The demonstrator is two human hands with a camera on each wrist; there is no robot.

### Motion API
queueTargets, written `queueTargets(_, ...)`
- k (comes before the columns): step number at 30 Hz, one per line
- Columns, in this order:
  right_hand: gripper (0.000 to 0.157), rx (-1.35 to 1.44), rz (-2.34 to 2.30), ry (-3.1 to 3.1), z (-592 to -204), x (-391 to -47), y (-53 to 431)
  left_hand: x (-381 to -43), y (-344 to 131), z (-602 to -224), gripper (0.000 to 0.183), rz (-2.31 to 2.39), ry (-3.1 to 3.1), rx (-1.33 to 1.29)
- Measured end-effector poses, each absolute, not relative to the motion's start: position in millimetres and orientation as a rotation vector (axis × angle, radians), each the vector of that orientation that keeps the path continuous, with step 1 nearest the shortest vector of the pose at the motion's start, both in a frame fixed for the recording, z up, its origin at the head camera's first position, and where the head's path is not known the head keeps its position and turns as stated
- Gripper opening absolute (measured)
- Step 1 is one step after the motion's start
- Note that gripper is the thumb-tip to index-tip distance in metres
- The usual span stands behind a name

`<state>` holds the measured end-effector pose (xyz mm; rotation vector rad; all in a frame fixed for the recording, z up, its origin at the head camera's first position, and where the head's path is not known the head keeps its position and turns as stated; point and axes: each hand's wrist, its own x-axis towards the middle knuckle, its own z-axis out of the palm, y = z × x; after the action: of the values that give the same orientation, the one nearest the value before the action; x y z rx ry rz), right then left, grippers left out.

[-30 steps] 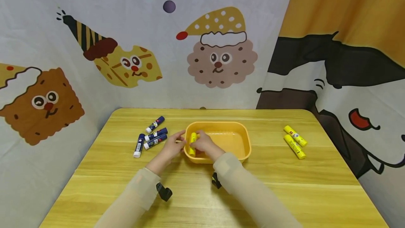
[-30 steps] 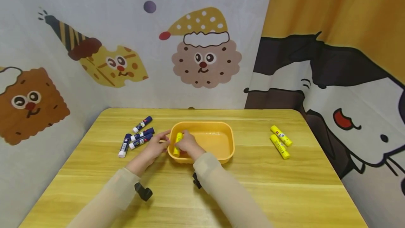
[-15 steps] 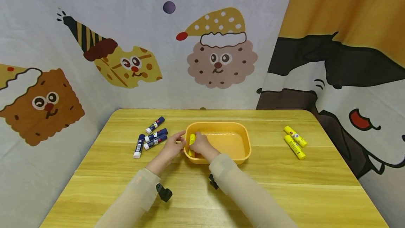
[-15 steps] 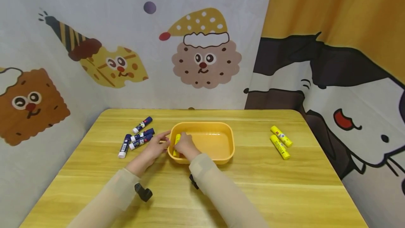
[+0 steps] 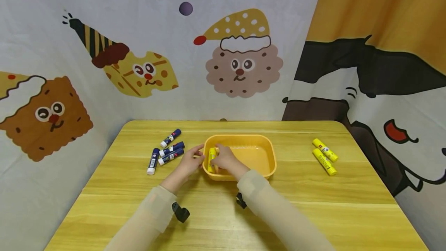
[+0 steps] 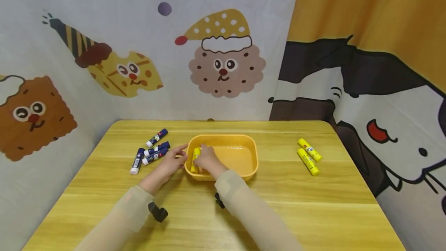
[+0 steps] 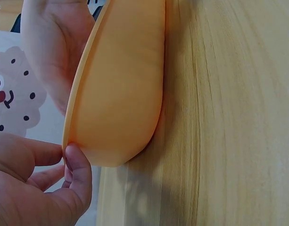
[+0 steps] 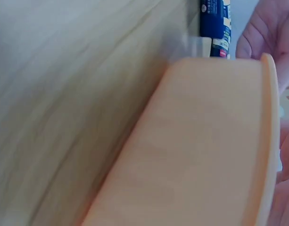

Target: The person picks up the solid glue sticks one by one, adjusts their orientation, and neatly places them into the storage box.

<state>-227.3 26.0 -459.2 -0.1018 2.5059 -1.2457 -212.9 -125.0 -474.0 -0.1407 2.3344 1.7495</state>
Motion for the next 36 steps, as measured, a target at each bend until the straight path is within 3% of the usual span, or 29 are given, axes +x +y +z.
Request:
queueTargets(12,0.065,-0.457,-0.974,2.743,-440.9,-218.7,64.2,-211.9,-124.8,-472.0,0.048,1.739,2.334,-0.161)
queueTargets(24,0.07,-0.754,-0.517,3.091,-438.5,-214.2,119.6,-213.1,-123.8,-473.4,0.047,1.761,2.312,-0.173)
queueTargets(36,0.065,-0.746,-0.454,3.185,-445.0,-218.0,200.3,-212.8,-124.5,-472.5,0.047,1.77,2.293,-0.184)
